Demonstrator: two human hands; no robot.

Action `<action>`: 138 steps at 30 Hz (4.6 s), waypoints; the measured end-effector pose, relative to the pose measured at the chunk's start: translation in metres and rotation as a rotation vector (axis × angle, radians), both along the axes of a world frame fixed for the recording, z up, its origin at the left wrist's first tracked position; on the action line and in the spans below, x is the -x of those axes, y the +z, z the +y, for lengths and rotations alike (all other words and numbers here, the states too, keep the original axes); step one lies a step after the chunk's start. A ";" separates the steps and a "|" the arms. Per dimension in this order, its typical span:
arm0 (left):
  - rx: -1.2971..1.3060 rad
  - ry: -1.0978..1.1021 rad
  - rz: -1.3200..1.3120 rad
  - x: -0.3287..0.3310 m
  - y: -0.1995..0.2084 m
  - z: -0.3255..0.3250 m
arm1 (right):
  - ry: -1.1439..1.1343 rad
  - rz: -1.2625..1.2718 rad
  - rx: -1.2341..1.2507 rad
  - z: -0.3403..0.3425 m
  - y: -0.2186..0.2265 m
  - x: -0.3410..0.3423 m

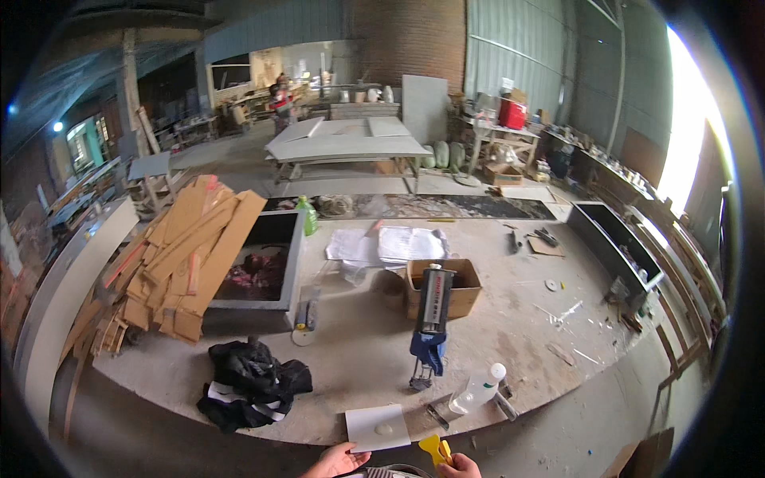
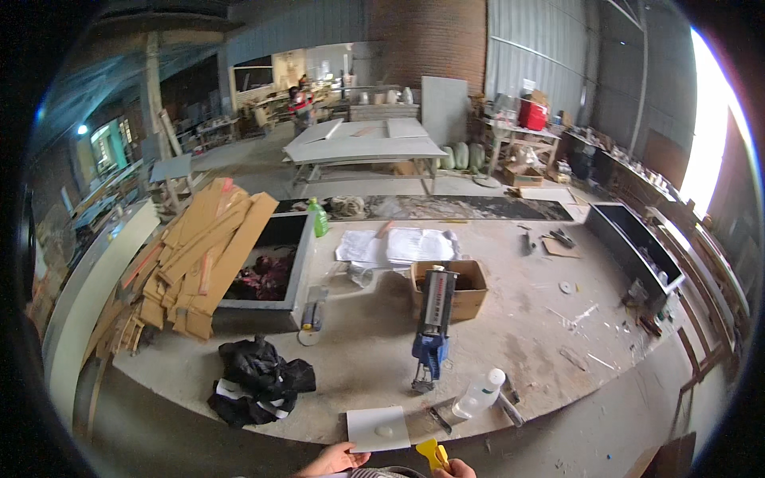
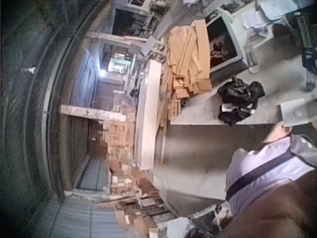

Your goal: The person dispenses white adhesive from a caulking gun onto a small white board, then uses a yellow plastic scraper to spread the adhesive along the taped edges of a white sink unit. The person repeatedly scoops adhesive from the board and applies it to the perimeter of the sink basin.

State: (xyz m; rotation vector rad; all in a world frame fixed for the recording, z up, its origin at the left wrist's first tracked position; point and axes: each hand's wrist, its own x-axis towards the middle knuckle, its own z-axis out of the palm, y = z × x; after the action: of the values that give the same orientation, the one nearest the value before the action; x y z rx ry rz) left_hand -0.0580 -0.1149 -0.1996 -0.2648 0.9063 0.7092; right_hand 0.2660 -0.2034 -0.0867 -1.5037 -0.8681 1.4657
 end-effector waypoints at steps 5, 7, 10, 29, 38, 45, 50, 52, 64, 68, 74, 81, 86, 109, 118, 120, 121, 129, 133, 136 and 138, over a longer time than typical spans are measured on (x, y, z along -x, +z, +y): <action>-0.235 0.026 0.228 -0.015 0.070 0.008 | -0.115 -0.078 -0.011 -0.036 -0.005 -0.017; -0.338 0.038 0.289 -0.008 0.098 0.013 | -0.173 -0.140 -0.028 -0.054 -0.015 -0.027; -0.581 0.071 0.301 0.005 0.164 0.019 | -0.289 -0.055 0.185 -0.068 0.030 -0.036; -0.646 -1.045 -0.511 -0.394 0.230 -0.043 | -0.507 -0.284 -0.705 -0.139 0.066 -0.204; -0.665 -1.215 -0.502 -0.548 0.224 -0.093 | -0.596 -0.595 -0.407 -0.215 0.044 -0.296; -0.886 -1.141 -0.386 -0.674 0.232 -0.071 | -1.442 0.097 -0.264 -0.315 0.024 -0.392; -0.918 -1.128 -0.427 -0.785 0.218 -0.074 | -1.292 0.180 -0.325 -0.284 0.092 -0.479; -0.928 -1.092 -0.473 -0.831 0.214 -0.074 | -1.190 0.149 -0.323 -0.262 0.096 -0.520; -1.082 -1.151 -0.484 -1.092 0.226 -0.059 | -1.240 0.118 -0.110 -0.219 0.103 -0.784; -1.152 -1.223 -0.505 -1.177 0.216 -0.056 | -1.246 0.106 -0.144 -0.221 0.084 -0.876; -1.240 -1.296 -0.508 -1.328 0.209 -0.061 | -1.085 -0.007 -0.078 -0.254 0.098 -1.052; -1.131 -1.547 -0.451 -1.514 0.215 -0.076 | -0.620 -0.398 0.217 -0.286 0.167 -1.296; -1.031 -1.577 -0.407 -1.633 0.194 -0.098 | -0.175 -1.075 0.352 -0.254 0.195 -1.430; -0.688 -1.737 -0.793 -2.219 0.233 -0.226 | -1.126 -1.166 0.294 -0.386 0.218 -1.835; -0.729 -1.785 -0.789 -2.379 0.229 -0.372 | -1.057 -1.111 0.446 -0.540 0.210 -1.993; -0.720 -1.794 -0.772 -2.411 0.230 -0.398 | -1.080 -1.126 0.375 -0.572 0.227 -2.023; -0.713 -1.796 -0.755 -2.425 0.232 -0.410 | -1.085 -1.127 0.337 -0.584 0.233 -2.039; -0.716 -1.796 -0.738 -2.553 0.223 -0.506 | -1.060 -1.141 0.364 -0.679 0.229 -2.178; -0.666 -1.775 -0.741 -2.632 0.216 -0.550 | -0.932 -1.089 0.502 -0.720 0.214 -2.253; -0.678 -1.791 -0.690 -2.696 0.210 -0.583 | -0.991 -1.151 0.439 -0.752 0.235 -2.315; -0.639 -1.773 -0.716 -2.740 0.214 -0.609 | -0.977 -1.134 0.459 -0.771 0.239 -2.360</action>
State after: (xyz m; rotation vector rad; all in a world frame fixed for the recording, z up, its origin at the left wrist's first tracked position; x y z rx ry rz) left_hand 2.6825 -0.7236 0.0147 0.7855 -0.0384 -0.7621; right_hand 2.6258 -0.9746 0.1523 -2.6183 -0.2054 -0.0151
